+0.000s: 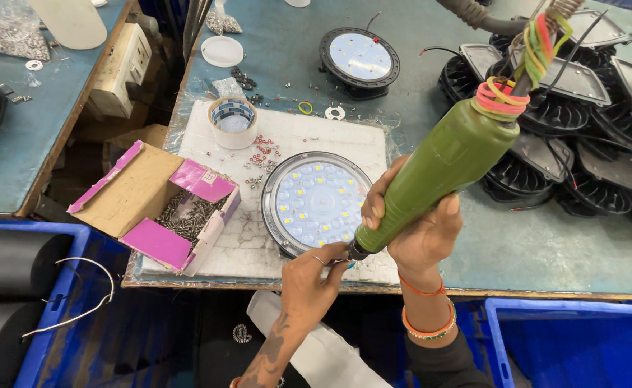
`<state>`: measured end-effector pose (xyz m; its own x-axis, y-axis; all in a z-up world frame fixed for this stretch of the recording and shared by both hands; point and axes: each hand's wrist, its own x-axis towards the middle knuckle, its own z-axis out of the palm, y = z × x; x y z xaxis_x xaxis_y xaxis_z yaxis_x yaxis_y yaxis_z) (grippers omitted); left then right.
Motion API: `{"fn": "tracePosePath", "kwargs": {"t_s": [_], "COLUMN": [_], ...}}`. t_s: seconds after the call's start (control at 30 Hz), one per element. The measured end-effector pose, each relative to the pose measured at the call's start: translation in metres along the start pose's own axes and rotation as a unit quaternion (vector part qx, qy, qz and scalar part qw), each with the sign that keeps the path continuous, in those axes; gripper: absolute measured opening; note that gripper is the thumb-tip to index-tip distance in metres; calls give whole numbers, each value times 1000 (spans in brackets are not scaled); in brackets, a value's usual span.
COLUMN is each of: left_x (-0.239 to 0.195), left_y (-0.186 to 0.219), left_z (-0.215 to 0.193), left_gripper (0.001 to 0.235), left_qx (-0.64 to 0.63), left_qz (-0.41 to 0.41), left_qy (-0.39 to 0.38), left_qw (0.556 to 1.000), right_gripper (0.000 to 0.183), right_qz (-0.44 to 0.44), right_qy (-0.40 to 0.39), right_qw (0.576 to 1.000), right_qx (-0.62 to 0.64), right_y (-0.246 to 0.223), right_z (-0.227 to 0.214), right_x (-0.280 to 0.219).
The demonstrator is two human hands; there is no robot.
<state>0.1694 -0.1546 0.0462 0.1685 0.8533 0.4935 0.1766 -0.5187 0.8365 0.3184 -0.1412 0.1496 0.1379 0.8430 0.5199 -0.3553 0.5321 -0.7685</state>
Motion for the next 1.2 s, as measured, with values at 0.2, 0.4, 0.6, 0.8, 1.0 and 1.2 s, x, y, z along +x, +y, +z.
{"fn": "tracePosePath", "kwargs": {"t_s": [0.2,0.4,0.6,0.8,1.0,1.2], "left_x": [-3,-1,-3,-9,-19,-24], "left_y": [2,8,7,5,-3,-7], "left_z": [7,-7,-8,4,15,19], "left_gripper": [29,58,71,78,74,74], "left_qx": [33,47,57,58,85,82], "left_qz": [-1,-77,3,-16,-5,-13], "left_qy": [32,-72,-61,-47,-28,-17], "left_qw": [999,993,997,997,996,996], "right_gripper": [75,74,76,75,74,75], "right_qz": [-1,14,14,11,17,32], "right_qy": [1,10,16,18,17,17], "right_qw": [1000,1000,1000,1000,1000,999], "right_qx": [-2,6,8,-3,-1,11], "right_y": [2,12,28,31,32,34], "right_z": [-3,-9,-14,-21,-27,-28], "right_x": [-1,-4,-8,-7,-11,-14]}}
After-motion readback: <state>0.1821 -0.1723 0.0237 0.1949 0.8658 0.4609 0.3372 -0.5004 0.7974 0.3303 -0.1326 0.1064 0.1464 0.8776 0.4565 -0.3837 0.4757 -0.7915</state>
